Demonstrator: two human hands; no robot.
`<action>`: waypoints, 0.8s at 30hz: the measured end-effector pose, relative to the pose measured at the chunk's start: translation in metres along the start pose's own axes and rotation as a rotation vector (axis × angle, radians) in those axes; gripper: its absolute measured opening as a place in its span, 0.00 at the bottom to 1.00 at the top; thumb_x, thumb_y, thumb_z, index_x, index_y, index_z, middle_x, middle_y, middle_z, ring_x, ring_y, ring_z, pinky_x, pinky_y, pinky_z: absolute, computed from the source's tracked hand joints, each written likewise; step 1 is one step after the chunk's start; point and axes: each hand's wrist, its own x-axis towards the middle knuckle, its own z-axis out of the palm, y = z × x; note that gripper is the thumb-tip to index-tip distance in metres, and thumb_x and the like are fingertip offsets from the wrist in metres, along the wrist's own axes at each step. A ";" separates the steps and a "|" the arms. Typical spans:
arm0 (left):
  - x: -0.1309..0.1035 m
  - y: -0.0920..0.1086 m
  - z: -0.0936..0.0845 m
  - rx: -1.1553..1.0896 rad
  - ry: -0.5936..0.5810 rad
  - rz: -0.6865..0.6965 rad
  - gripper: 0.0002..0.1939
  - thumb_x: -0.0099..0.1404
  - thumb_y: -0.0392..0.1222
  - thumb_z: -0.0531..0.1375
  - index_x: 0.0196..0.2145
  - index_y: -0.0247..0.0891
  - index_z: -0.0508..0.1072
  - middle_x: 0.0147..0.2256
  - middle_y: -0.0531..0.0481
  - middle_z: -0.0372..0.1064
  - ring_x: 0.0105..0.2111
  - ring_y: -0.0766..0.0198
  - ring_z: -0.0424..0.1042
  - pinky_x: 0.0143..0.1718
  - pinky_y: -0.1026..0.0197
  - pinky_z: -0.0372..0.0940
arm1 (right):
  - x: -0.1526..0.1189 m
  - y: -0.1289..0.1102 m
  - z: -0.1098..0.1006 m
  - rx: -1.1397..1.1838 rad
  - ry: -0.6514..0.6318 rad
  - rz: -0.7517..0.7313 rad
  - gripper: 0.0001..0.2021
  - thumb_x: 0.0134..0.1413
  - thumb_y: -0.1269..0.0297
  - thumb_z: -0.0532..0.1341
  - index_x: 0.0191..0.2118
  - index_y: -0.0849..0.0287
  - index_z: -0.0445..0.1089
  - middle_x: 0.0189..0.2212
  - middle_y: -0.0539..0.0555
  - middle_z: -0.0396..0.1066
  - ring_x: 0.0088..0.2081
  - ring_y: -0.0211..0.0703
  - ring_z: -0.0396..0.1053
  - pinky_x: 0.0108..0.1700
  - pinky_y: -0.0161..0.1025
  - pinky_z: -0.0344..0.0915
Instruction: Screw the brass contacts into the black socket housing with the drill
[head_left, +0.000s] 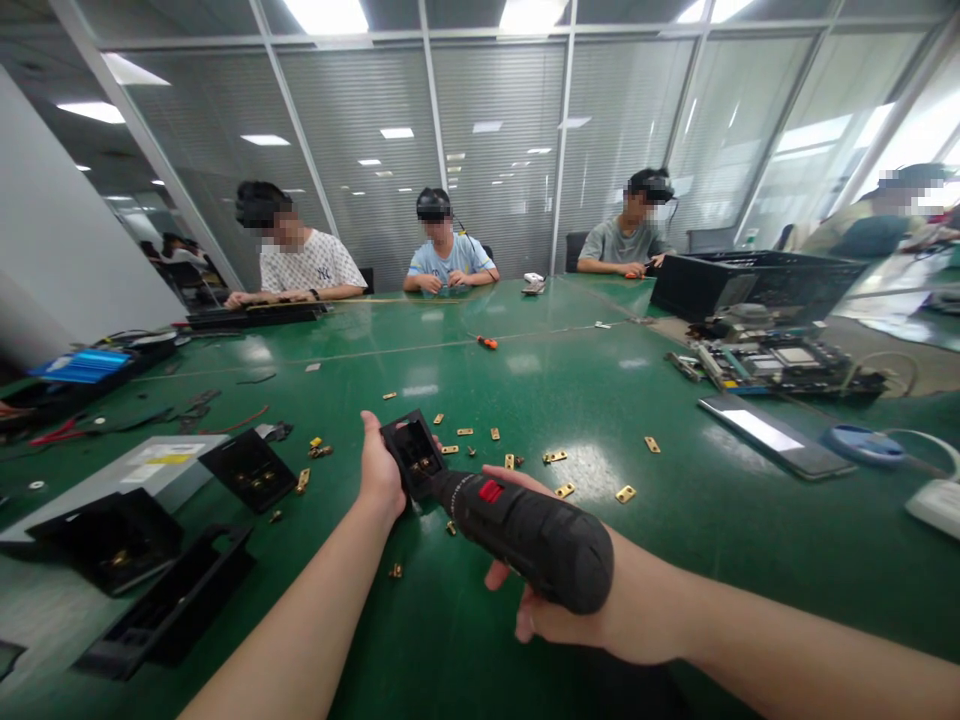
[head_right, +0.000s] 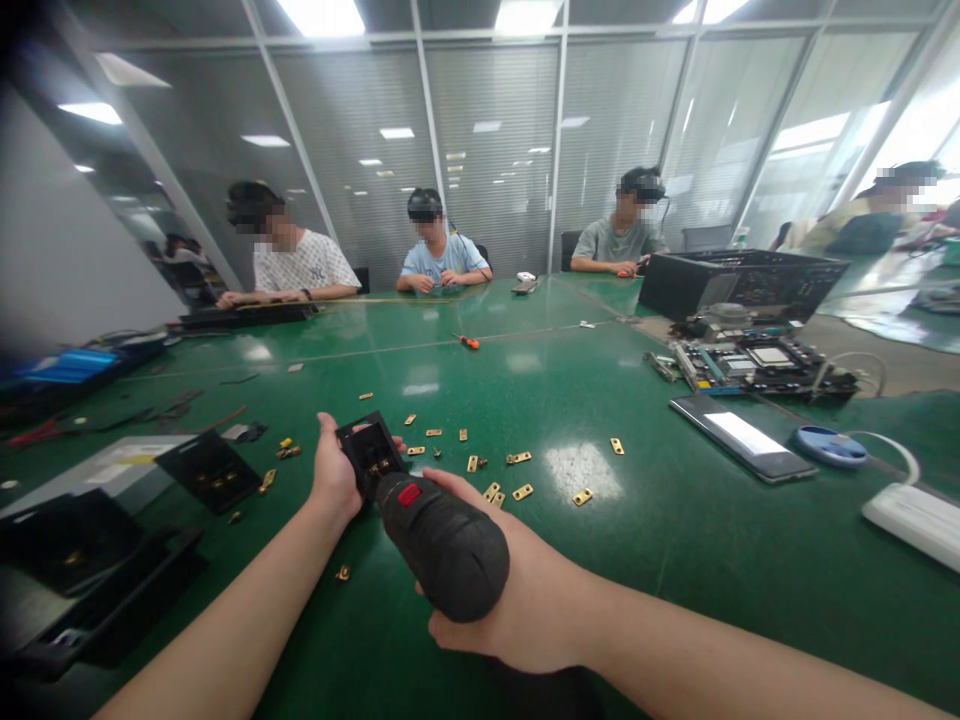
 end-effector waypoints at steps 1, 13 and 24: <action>-0.002 0.000 0.000 -0.007 -0.006 0.026 0.37 0.62 0.75 0.48 0.34 0.35 0.74 0.25 0.41 0.77 0.24 0.50 0.79 0.24 0.52 0.74 | 0.000 0.001 0.000 0.040 -0.011 0.031 0.55 0.41 0.76 0.67 0.71 0.51 0.35 0.41 0.55 0.71 0.29 0.37 0.72 0.34 0.40 0.71; -0.002 -0.006 -0.002 0.216 -0.026 0.206 0.18 0.53 0.48 0.71 0.35 0.37 0.72 0.26 0.47 0.76 0.26 0.51 0.79 0.26 0.54 0.74 | 0.000 -0.005 0.004 0.053 0.007 0.153 0.58 0.41 0.81 0.65 0.71 0.45 0.31 0.37 0.48 0.70 0.23 0.28 0.67 0.26 0.30 0.69; -0.005 -0.005 -0.001 0.217 -0.013 0.207 0.16 0.54 0.48 0.70 0.33 0.36 0.73 0.23 0.47 0.75 0.22 0.56 0.76 0.24 0.56 0.73 | 0.000 -0.005 0.004 0.014 0.003 0.130 0.58 0.40 0.81 0.65 0.71 0.46 0.32 0.35 0.48 0.69 0.22 0.29 0.68 0.24 0.29 0.68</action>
